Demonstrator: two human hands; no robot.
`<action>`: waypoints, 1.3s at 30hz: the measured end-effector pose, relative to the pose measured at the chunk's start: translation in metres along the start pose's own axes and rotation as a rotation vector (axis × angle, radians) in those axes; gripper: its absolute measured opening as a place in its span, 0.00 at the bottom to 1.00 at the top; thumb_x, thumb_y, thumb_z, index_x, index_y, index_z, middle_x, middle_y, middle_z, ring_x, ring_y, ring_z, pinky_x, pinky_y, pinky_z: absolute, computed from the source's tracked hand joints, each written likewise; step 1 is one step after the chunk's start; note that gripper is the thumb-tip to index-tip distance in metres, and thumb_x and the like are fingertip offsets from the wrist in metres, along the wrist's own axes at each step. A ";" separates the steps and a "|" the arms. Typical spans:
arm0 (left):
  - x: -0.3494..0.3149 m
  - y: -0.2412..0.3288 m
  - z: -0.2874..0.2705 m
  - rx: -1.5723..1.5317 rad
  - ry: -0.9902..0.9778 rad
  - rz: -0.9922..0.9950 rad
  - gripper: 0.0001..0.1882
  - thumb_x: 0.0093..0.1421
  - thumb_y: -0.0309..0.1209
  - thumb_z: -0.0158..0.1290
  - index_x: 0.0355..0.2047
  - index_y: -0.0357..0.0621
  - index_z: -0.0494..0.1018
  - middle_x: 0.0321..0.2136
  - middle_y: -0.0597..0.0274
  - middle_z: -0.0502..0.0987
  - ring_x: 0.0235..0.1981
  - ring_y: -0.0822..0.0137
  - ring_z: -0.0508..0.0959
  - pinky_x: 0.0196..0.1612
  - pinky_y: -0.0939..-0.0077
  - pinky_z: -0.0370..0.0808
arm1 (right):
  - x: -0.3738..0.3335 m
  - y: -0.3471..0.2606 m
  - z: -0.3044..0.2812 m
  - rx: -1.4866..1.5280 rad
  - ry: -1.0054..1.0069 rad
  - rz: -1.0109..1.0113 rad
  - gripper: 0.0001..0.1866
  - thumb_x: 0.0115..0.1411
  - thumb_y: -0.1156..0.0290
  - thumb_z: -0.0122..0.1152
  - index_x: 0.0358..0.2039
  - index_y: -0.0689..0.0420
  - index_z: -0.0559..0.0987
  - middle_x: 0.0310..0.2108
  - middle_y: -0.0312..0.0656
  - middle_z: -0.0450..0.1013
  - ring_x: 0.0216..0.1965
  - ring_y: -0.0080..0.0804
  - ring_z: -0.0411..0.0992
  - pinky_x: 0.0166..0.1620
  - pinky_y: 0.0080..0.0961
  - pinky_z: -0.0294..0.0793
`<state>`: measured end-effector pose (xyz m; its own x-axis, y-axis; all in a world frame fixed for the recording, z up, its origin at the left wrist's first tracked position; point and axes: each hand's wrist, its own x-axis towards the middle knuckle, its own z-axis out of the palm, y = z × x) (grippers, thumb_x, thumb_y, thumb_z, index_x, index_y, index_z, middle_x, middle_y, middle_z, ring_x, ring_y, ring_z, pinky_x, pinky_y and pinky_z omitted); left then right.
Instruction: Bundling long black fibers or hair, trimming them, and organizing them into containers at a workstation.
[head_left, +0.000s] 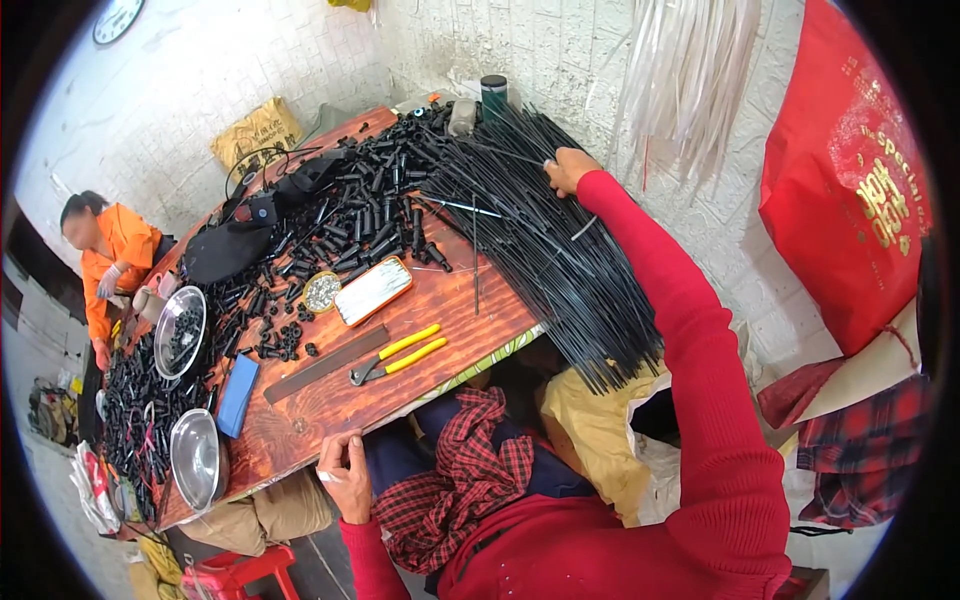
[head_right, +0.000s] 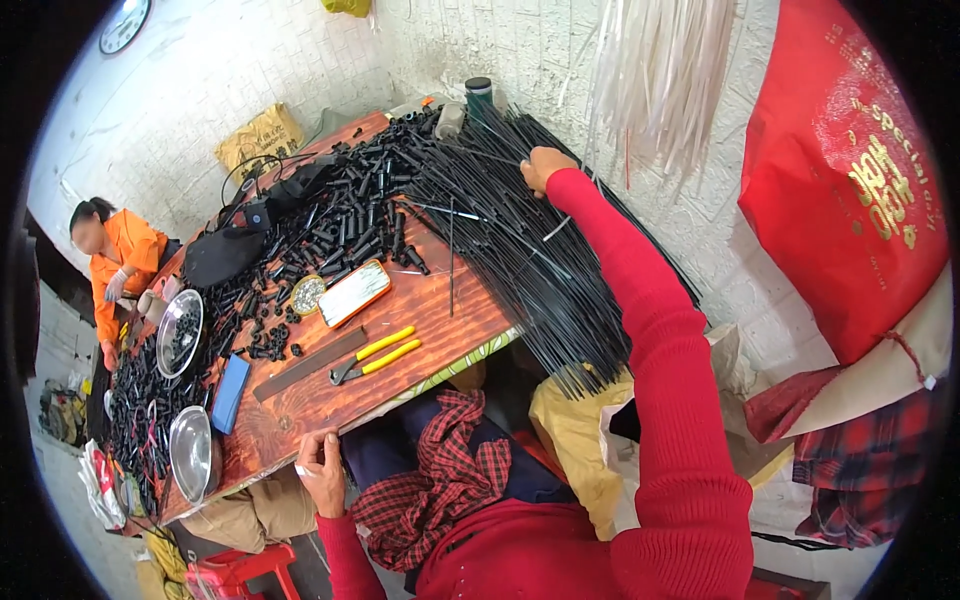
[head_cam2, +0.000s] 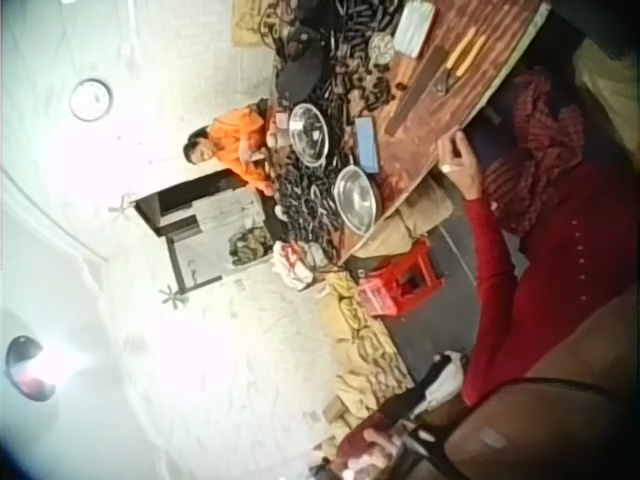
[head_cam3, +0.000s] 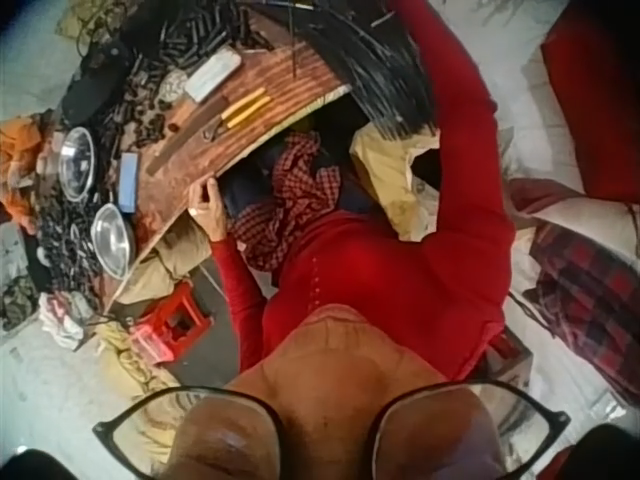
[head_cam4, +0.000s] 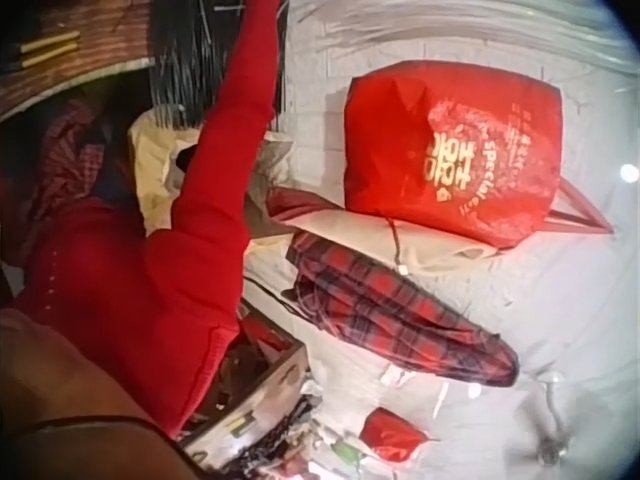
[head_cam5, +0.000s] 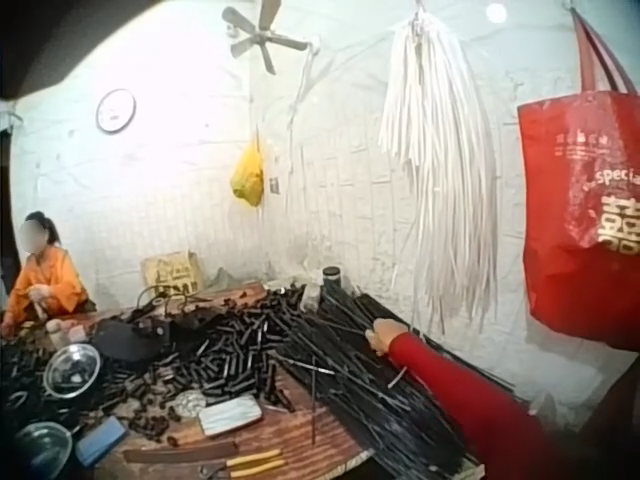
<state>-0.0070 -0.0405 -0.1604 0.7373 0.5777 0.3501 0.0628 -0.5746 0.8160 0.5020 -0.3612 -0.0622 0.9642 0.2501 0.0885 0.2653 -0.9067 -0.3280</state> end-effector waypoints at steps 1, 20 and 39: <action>0.000 0.001 0.001 -0.006 -0.003 0.014 0.06 0.64 0.24 0.55 0.34 0.34 0.79 0.29 0.59 0.77 0.31 0.68 0.75 0.37 0.74 0.71 | -0.006 0.000 -0.001 0.168 -0.026 0.045 0.22 0.64 0.54 0.55 0.35 0.65 0.81 0.32 0.53 0.81 0.33 0.48 0.82 0.43 0.42 0.79; 0.002 0.017 -0.007 0.023 -0.005 0.029 0.07 0.66 0.25 0.54 0.35 0.34 0.79 0.30 0.60 0.77 0.35 0.69 0.76 0.41 0.75 0.71 | -0.030 -0.188 -0.192 1.076 0.420 -0.587 0.19 0.70 0.54 0.49 0.26 0.52 0.73 0.15 0.27 0.62 0.14 0.18 0.59 0.17 0.23 0.55; -0.062 0.040 -0.044 -0.077 0.079 0.007 0.05 0.63 0.22 0.55 0.35 0.35 0.81 0.31 0.59 0.78 0.30 0.72 0.75 0.34 0.77 0.71 | -0.240 -0.424 0.037 1.663 -0.148 -0.891 0.18 0.72 0.54 0.55 0.44 0.58 0.73 0.28 0.29 0.67 0.27 0.14 0.64 0.28 0.13 0.65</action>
<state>-0.0794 -0.0741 -0.1292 0.6820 0.6196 0.3886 0.0041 -0.5346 0.8451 0.1580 -0.0243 0.0203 0.5337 0.5021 0.6805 0.2600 0.6683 -0.6970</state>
